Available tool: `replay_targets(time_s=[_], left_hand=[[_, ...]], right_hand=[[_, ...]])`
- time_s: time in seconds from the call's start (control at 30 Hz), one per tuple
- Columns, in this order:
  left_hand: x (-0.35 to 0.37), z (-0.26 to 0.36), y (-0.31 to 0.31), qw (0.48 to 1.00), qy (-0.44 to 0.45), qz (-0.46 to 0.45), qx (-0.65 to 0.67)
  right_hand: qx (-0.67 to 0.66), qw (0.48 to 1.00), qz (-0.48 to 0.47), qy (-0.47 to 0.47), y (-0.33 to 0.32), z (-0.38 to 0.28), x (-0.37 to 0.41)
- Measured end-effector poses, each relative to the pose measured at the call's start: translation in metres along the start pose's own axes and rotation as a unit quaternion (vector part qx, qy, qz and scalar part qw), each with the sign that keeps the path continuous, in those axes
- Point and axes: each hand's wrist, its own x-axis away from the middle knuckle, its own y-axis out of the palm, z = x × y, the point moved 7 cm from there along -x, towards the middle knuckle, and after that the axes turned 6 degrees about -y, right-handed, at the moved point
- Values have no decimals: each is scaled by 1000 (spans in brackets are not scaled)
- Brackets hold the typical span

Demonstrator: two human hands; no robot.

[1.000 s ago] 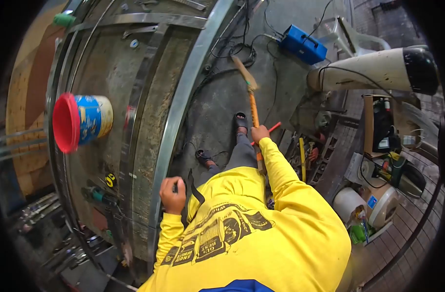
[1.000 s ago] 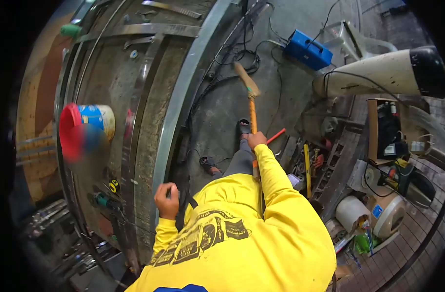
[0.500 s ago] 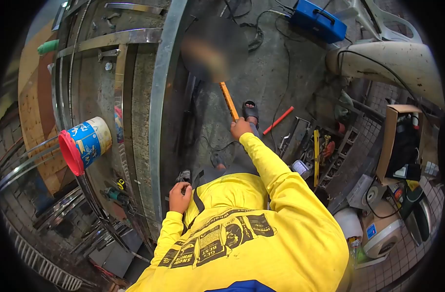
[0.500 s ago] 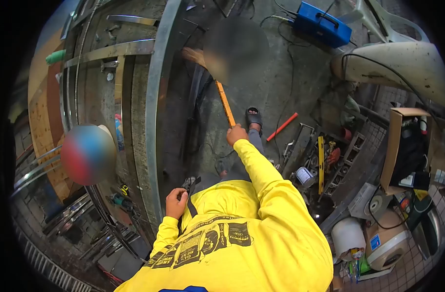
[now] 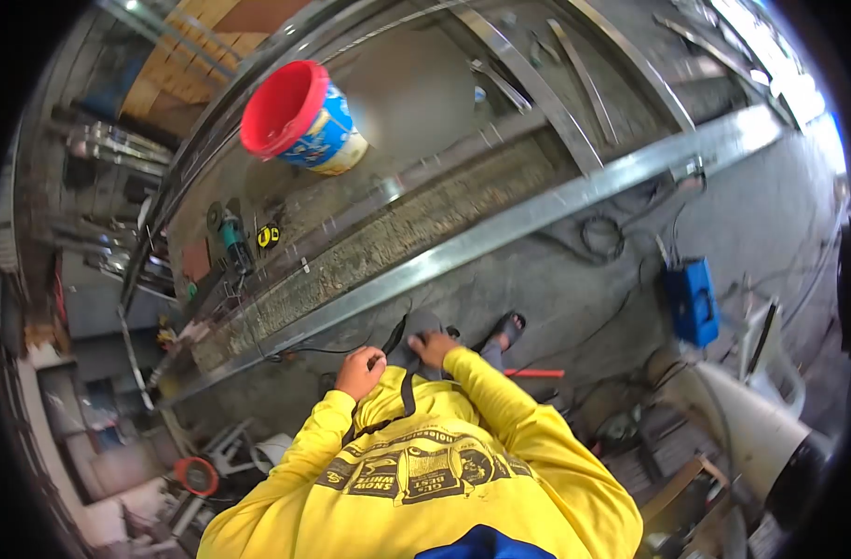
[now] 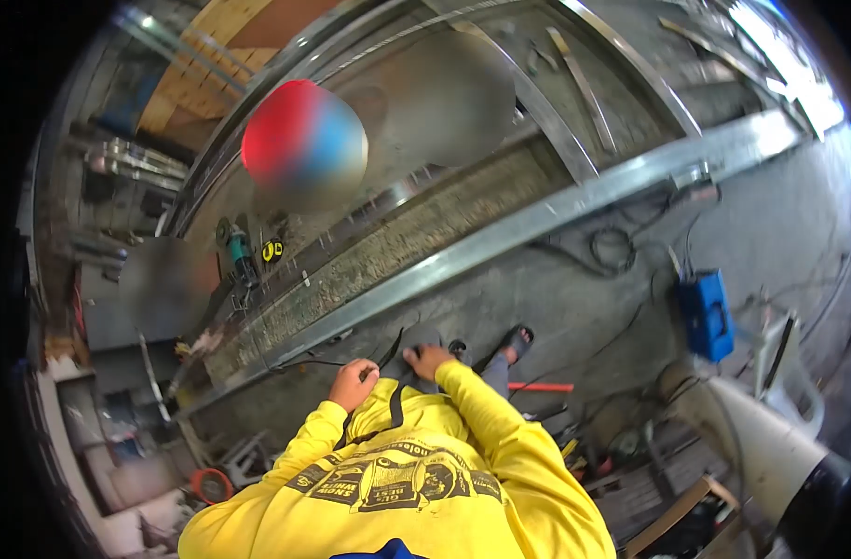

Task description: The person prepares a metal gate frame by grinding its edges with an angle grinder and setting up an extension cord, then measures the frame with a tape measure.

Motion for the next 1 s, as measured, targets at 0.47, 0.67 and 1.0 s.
replay_targets(time_s=[0.47, 0.67, 1.0], left_hand=[[-155, -34, -248, 873, 62, 481, 48], [-289, -199, -265, 939, -188, 238, -165], [-260, -161, -283, 909, -253, 302, -136]], right_hand=[[143, 870, 302, 362, -224, 198, 223], [113, 836, 395, 362, -250, 143, 255], [-27, 803, 322, 501, -140, 124, 267]])
